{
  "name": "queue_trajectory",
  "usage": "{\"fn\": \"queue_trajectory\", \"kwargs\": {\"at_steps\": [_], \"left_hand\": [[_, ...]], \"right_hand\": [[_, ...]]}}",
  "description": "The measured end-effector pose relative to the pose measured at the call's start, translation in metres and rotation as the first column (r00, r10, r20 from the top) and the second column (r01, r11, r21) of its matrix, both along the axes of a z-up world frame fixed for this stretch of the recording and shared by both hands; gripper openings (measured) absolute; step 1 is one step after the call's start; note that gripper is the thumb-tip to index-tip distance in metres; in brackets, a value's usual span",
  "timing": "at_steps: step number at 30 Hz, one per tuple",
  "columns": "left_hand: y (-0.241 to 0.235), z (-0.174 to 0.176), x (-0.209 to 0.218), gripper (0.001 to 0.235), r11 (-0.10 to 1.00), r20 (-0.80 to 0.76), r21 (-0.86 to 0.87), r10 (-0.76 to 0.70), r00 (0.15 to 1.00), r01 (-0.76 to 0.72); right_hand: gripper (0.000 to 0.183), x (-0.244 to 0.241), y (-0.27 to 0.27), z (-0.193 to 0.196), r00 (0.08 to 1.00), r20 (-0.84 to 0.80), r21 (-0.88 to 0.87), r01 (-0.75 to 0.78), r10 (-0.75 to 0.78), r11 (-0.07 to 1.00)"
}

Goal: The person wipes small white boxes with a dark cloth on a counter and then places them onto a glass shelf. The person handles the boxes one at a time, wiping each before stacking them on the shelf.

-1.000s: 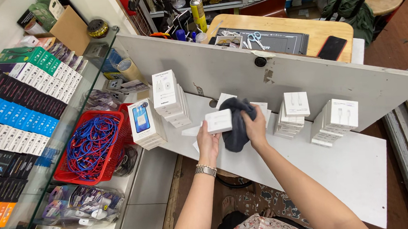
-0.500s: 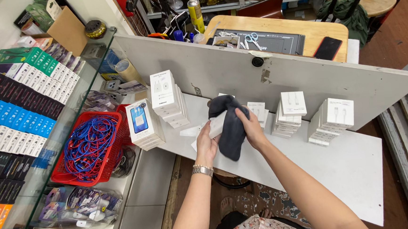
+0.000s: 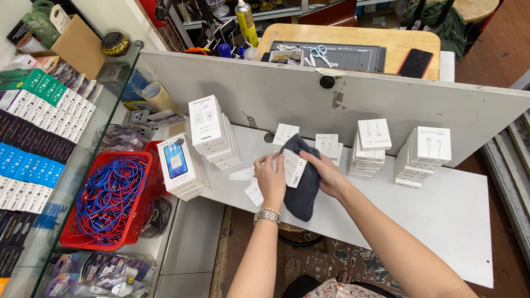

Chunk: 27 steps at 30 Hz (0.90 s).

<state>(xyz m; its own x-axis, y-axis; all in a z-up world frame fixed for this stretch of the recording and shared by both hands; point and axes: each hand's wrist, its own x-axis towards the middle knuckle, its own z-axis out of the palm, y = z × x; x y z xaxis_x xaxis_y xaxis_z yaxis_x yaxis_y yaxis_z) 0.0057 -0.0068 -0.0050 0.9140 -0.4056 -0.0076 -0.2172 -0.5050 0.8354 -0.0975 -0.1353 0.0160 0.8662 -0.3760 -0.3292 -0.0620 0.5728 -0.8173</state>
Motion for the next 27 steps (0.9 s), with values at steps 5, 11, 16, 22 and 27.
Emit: {"fn": "queue_trajectory", "kwargs": {"at_steps": [5,11,16,22,27], "left_hand": [[-0.014,0.005,-0.005,0.071,0.887,-0.647,-0.455,-0.276,0.71,-0.071],[-0.023,0.02,-0.02,0.078,0.893,-0.551,-0.445,-0.211,0.808,-0.07],[-0.027,0.025,-0.017,0.076,0.985,-0.163,-0.15,0.063,0.985,-0.088],[-0.026,0.014,-0.012,0.069,0.957,-0.069,-0.135,0.249,0.966,-0.256],[-0.02,-0.005,-0.025,0.068,0.931,-0.014,-0.191,0.315,0.949,-0.312]], "right_hand": [[0.051,0.013,0.019,-0.007,0.994,0.076,-0.305,0.095,-0.075,0.947],[0.049,0.017,0.023,-0.003,0.995,-0.073,0.173,0.079,-0.067,0.982],[0.043,0.007,0.029,-0.013,0.995,0.002,0.211,0.096,-0.099,0.973],[0.039,-0.017,0.013,-0.023,0.983,-0.067,-0.353,0.136,-0.17,0.926],[0.046,-0.058,-0.027,-0.039,0.96,-0.28,-0.86,-0.245,-0.014,0.447]]}}
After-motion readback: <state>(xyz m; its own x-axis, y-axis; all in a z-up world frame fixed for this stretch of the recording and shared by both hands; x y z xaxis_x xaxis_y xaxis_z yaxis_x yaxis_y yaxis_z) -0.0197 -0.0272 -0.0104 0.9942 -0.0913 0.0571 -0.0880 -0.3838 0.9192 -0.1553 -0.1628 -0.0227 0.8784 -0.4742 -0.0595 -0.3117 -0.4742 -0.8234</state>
